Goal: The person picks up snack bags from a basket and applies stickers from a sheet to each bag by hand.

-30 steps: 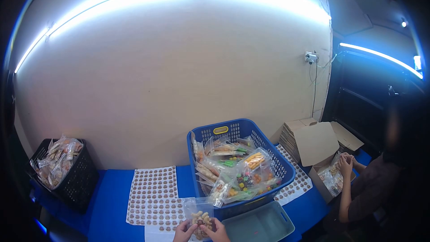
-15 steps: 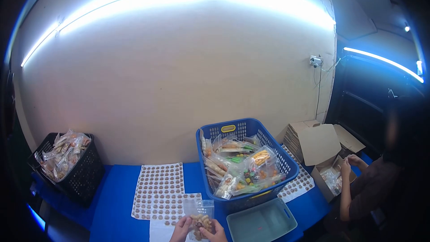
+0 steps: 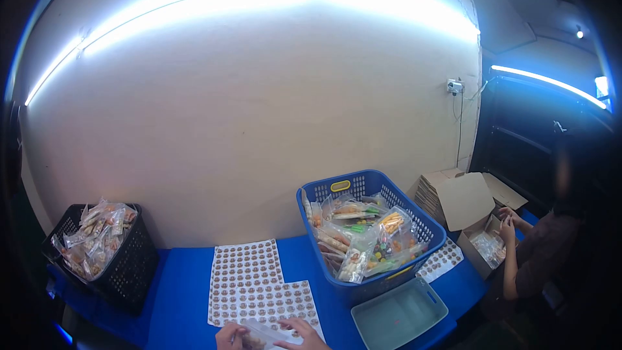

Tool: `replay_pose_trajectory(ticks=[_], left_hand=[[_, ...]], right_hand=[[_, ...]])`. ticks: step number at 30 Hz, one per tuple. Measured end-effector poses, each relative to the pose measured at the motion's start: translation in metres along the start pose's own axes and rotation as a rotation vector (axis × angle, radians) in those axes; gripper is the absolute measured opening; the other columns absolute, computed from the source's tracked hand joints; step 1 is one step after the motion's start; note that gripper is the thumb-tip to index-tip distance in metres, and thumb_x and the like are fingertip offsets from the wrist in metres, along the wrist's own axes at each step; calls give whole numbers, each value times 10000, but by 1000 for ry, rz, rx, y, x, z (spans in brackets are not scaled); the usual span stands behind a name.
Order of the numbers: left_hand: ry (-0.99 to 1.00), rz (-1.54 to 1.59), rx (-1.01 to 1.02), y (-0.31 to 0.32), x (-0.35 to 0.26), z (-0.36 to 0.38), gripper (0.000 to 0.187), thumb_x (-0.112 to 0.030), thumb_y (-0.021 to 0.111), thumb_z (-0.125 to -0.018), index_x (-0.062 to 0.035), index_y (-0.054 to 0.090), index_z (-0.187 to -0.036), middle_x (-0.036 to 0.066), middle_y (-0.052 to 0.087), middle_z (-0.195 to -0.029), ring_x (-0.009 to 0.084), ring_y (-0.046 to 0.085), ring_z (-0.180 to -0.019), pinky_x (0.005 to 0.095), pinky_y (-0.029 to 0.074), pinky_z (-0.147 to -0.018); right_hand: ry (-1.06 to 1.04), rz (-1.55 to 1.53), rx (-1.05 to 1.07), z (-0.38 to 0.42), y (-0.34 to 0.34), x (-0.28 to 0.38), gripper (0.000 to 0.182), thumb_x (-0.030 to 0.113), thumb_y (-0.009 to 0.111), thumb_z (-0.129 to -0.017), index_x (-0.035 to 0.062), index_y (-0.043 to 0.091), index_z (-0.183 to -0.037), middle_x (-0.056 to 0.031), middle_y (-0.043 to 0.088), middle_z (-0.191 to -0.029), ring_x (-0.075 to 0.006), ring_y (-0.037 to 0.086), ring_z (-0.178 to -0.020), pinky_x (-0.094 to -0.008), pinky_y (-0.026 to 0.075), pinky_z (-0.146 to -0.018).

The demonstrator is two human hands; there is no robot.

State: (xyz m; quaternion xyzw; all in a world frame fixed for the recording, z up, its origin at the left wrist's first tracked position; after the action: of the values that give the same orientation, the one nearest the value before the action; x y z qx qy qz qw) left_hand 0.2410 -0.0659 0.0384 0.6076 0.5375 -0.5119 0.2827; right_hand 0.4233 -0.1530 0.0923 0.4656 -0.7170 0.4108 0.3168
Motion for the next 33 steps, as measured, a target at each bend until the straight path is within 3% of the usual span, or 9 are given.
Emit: replay_pose_trajectory(ticks=[1,2,6,10,18,20,26,33], left_hand=[[120,-151,64,-4,-35,3,209,-177,434,-848,-23,557,-779,106,523,-639,199,534,-564,297,417,-517],[241,-302,129,-7,-62,6,195,-157,431,-845,-26,555,-771,111,516,-647,209,537,-571,304,419,-521],[285,-332,102,-23,-61,15,188,-184,460,-824,-44,559,-750,114,508,-651,258,508,-557,338,398,-519],[259,-323,68,-37,-69,17,223,-214,468,-818,-40,549,-704,121,500,-617,270,492,-537,346,383,-497],[401,-353,78,-43,-66,13,234,-215,485,-809,-49,530,-650,105,477,-559,262,480,-499,344,372,-467],[508,-384,62,-42,-71,11,232,-188,484,-811,-40,513,-634,104,457,-555,257,461,-491,343,364,-463],[496,-276,19,-60,-73,-1,189,-118,468,-807,-9,511,-659,116,483,-590,248,460,-521,337,368,-489],[463,-259,27,-62,-69,-6,161,-91,474,-795,1,510,-668,106,481,-610,231,468,-548,326,369,-500]], right_hand=[[-45,9,36,-4,11,5,491,256,669,-690,74,481,-1106,-110,492,-969,-230,488,-857,-342,394,-719],[-86,124,-16,-8,21,16,335,223,649,-709,42,558,-977,-107,522,-844,-219,506,-758,-324,407,-653],[-44,-43,36,-19,59,28,171,176,618,-733,7,593,-747,-84,533,-675,-188,510,-603,-286,404,-532],[-96,82,-138,-14,75,41,131,132,609,-727,7,575,-710,-92,531,-669,-184,500,-559,-297,388,-497],[24,64,-363,7,81,68,111,93,621,-696,-4,568,-693,-95,472,-587,-175,471,-519,-282,367,-474],[71,53,-387,14,81,68,128,99,623,-701,-8,557,-679,-98,472,-590,-171,467,-509,-280,364,-465],[37,23,-387,32,91,69,146,115,622,-716,-2,540,-688,-64,496,-618,-121,481,-515,-244,379,-469],[31,49,-327,31,91,62,144,119,613,-717,1,532,-696,-63,502,-616,-116,484,-520,-243,389,-480]])
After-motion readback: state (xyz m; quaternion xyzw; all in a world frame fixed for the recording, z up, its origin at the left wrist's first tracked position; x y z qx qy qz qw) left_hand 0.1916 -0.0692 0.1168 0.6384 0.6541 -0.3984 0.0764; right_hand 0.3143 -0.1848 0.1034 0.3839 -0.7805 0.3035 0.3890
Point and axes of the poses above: each hand's wrist, its own z-axis away from the middle knuckle, its own y-axis out of the palm, x = y × z, the point moved 4 cm from there along -z, towards the middle knuckle
